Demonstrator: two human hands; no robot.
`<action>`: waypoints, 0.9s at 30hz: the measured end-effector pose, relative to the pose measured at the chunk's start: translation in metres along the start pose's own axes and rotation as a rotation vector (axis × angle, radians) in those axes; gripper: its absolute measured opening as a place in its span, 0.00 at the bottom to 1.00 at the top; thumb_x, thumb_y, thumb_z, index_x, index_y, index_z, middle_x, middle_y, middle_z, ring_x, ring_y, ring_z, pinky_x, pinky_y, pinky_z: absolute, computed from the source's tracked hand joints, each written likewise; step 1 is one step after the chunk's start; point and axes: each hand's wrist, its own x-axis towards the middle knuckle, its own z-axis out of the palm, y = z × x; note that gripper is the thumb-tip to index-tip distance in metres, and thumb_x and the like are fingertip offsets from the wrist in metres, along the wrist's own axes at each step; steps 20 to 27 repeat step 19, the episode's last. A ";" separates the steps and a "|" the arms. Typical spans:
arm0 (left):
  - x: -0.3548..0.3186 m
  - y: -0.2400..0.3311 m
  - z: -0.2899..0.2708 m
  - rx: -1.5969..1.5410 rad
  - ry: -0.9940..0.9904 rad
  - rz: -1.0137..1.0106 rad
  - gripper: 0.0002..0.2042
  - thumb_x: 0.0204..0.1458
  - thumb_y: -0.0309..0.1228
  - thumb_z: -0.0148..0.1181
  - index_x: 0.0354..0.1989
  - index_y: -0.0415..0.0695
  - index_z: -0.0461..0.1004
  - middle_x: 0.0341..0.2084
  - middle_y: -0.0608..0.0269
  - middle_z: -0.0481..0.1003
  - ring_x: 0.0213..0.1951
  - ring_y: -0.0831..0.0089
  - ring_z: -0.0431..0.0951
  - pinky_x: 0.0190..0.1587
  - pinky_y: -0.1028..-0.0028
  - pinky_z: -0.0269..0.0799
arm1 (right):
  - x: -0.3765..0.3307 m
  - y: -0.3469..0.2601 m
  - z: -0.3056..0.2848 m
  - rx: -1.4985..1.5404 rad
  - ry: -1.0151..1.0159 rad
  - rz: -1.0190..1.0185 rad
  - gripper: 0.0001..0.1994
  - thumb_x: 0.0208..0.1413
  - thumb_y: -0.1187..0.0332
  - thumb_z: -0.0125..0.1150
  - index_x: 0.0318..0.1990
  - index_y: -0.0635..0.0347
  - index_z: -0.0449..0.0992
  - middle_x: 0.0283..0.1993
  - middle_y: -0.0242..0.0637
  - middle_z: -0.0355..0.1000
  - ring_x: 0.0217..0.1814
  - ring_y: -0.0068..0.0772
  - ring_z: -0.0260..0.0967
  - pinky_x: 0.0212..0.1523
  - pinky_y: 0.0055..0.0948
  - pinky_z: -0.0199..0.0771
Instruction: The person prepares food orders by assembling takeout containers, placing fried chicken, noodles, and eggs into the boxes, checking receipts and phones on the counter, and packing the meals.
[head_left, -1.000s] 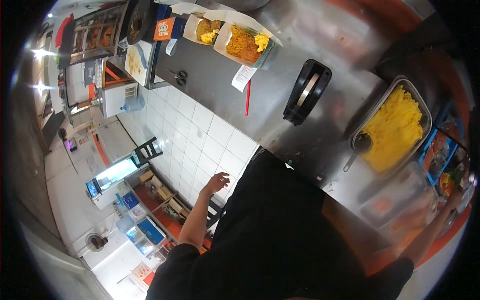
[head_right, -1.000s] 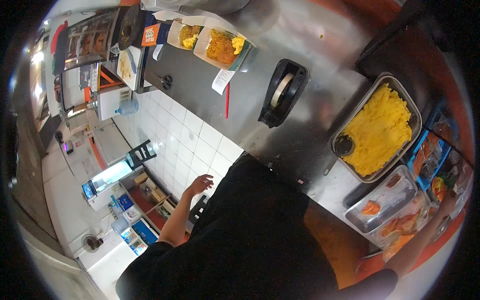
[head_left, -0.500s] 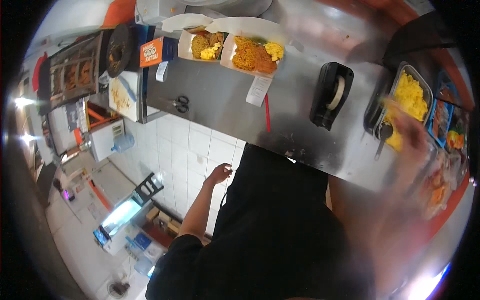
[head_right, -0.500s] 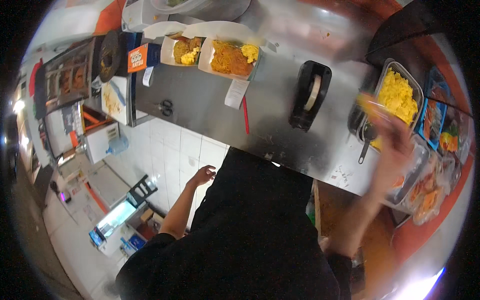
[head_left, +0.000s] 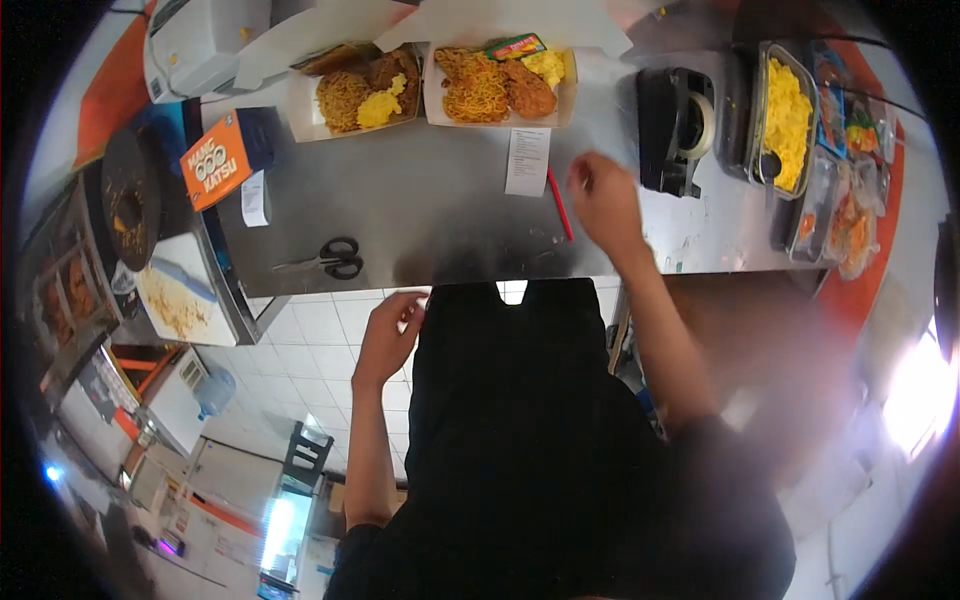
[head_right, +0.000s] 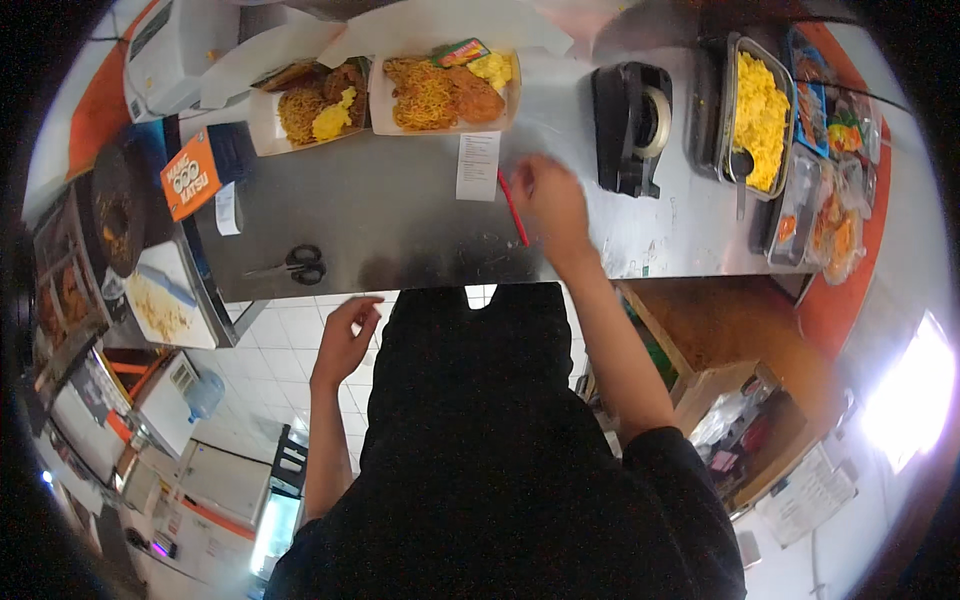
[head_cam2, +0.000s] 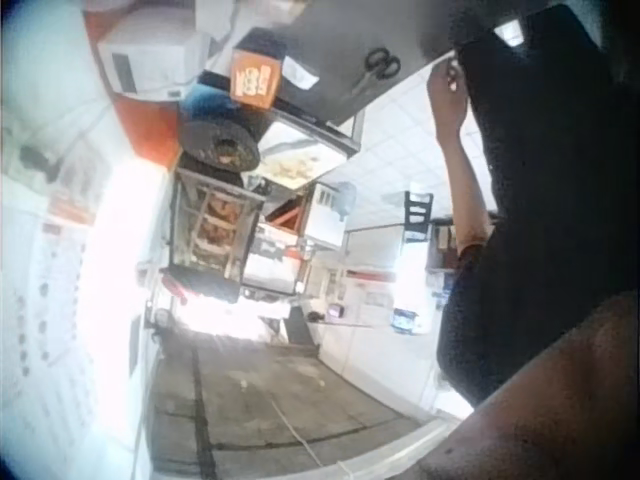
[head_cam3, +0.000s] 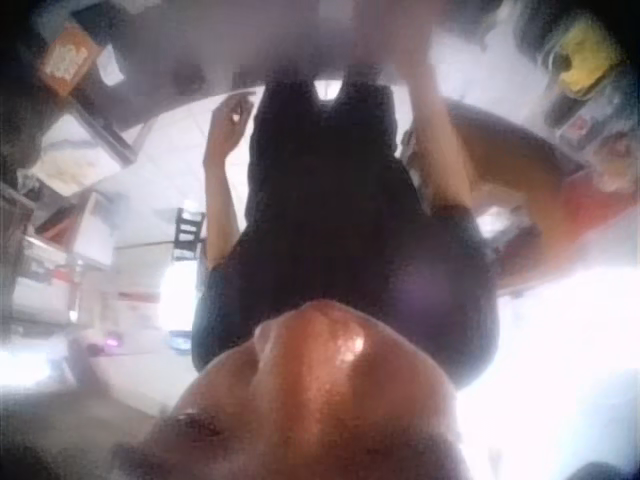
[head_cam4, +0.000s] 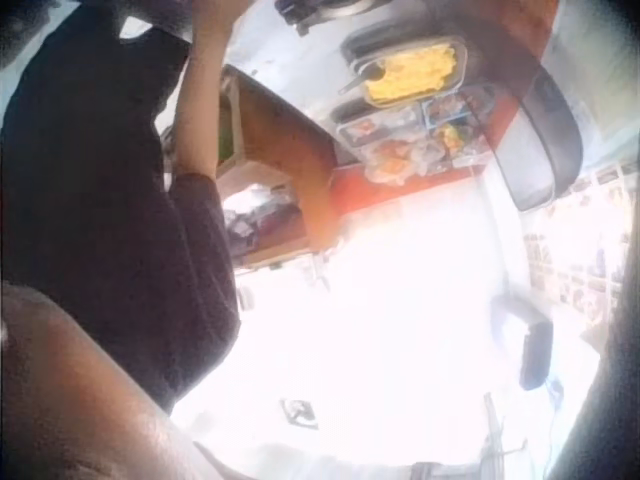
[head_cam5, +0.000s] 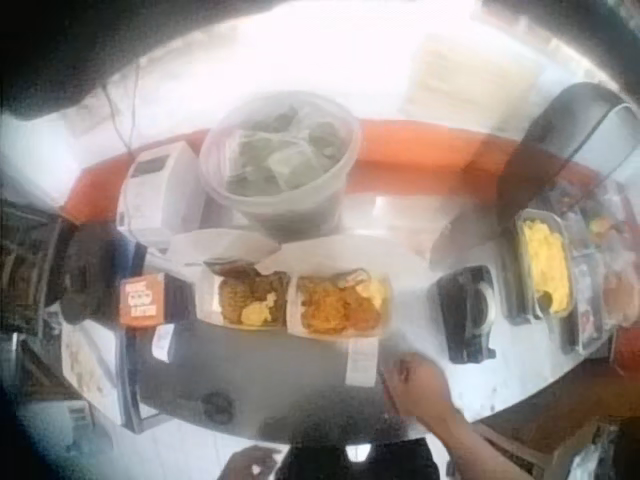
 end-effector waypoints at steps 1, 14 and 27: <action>0.016 0.011 0.002 0.062 0.046 0.119 0.10 0.61 0.25 0.57 0.49 0.41 0.77 0.36 0.56 0.77 0.37 0.63 0.78 0.43 0.67 0.75 | -0.018 0.010 0.012 -0.021 -0.058 0.051 0.05 0.55 0.74 0.60 0.36 0.67 0.78 0.32 0.48 0.77 0.33 0.45 0.77 0.38 0.39 0.77; 0.159 0.056 0.068 0.514 0.235 0.870 0.18 0.53 0.27 0.63 0.54 0.44 0.75 0.54 0.63 0.74 0.60 0.65 0.71 0.65 0.54 0.58 | -0.054 0.009 0.007 0.892 0.178 0.286 0.07 0.69 0.72 0.51 0.49 0.67 0.69 0.38 0.37 0.76 0.38 0.23 0.74 0.41 0.24 0.76; 0.167 0.037 0.072 0.516 0.234 0.913 0.22 0.53 0.33 0.66 0.57 0.47 0.74 0.58 0.66 0.73 0.64 0.68 0.68 0.68 0.51 0.52 | -0.045 0.006 0.041 0.863 0.114 0.243 0.22 0.69 0.69 0.53 0.65 0.66 0.57 0.43 0.40 0.76 0.42 0.26 0.74 0.47 0.26 0.76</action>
